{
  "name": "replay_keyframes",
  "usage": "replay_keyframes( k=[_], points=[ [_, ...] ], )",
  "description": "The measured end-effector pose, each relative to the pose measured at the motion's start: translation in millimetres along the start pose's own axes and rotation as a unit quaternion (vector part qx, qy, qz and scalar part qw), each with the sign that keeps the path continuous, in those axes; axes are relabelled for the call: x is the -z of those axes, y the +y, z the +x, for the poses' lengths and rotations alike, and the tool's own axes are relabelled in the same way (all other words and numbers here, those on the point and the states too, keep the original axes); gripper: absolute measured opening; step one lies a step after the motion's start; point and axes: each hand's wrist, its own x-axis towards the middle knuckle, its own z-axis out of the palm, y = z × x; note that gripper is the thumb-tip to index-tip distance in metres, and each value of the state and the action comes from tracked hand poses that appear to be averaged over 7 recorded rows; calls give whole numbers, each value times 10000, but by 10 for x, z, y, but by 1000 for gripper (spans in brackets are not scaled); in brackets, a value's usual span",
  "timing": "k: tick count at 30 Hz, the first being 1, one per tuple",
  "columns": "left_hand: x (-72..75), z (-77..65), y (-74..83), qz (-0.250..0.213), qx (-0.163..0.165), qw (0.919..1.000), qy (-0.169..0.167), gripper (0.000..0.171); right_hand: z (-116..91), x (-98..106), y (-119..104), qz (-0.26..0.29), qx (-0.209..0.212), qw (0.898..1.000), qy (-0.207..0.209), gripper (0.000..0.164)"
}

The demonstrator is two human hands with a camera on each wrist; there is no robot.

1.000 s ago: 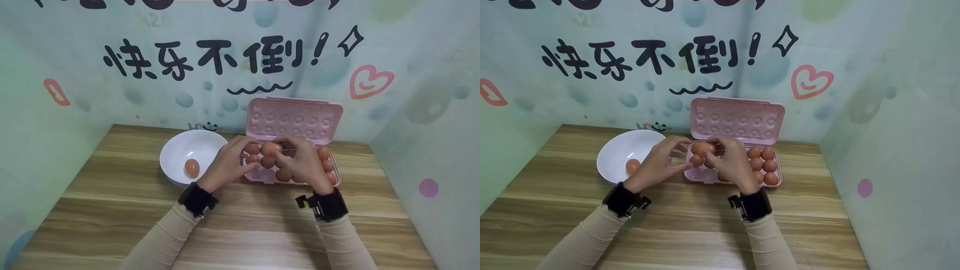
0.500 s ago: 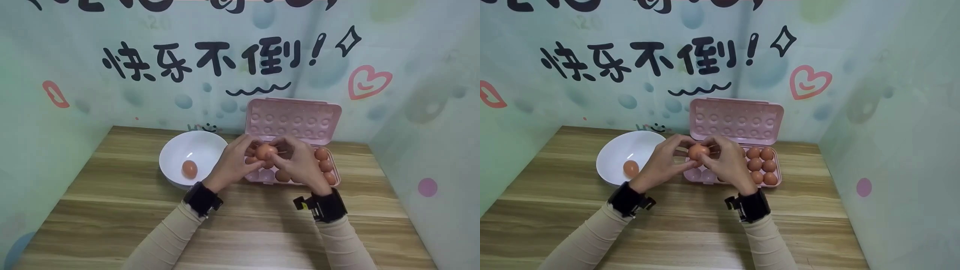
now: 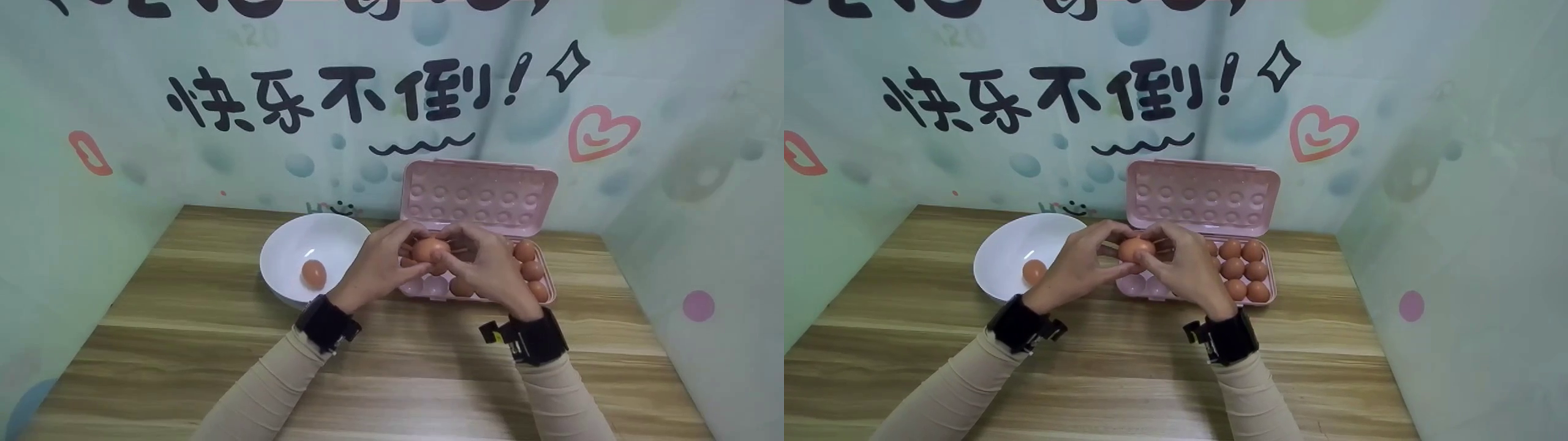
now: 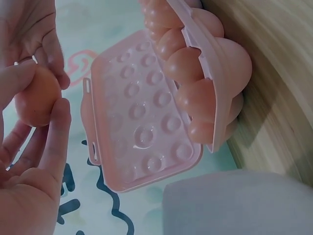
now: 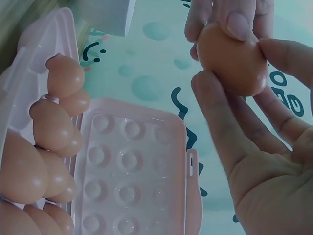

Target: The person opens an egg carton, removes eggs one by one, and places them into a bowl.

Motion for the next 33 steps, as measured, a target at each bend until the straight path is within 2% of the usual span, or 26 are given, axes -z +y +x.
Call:
replay_keyframes(
  k=[5, 9, 15, 20, 26, 30, 33],
  points=[
    [156, 1, 16, -9, 205, 9996, -175, 42, -21, 53, 3, -200, 3, 9997, 115, 24],
    [318, -13, -35, -46, 406, 9986, -333, 40, -41, 96, 58, -766, 254, 9967, 114, 27],
    [603, -75, -214, 447, 563, 9958, -567, 37, -92, 155, 177, -1659, 461, 9851, 44, 28],
    [840, -141, -350, 792, 835, 9900, -813, 39, -107, 212, 228, -1953, 590, 9790, -39, 25],
    [1022, -206, -481, 1117, 1231, 9772, -1323, 40, -111, 248, 263, -2345, 810, 9684, -271, 34],
    [1068, -260, -565, 1267, 1419, 9648, -1813, 36, -115, 254, 278, -2489, 668, 9654, -388, 38],
    [1085, -305, -625, 1328, 1423, 9574, -2133, 31, -120, 265, 290, -2486, 533, 9660, -464, 41]
  ],
)
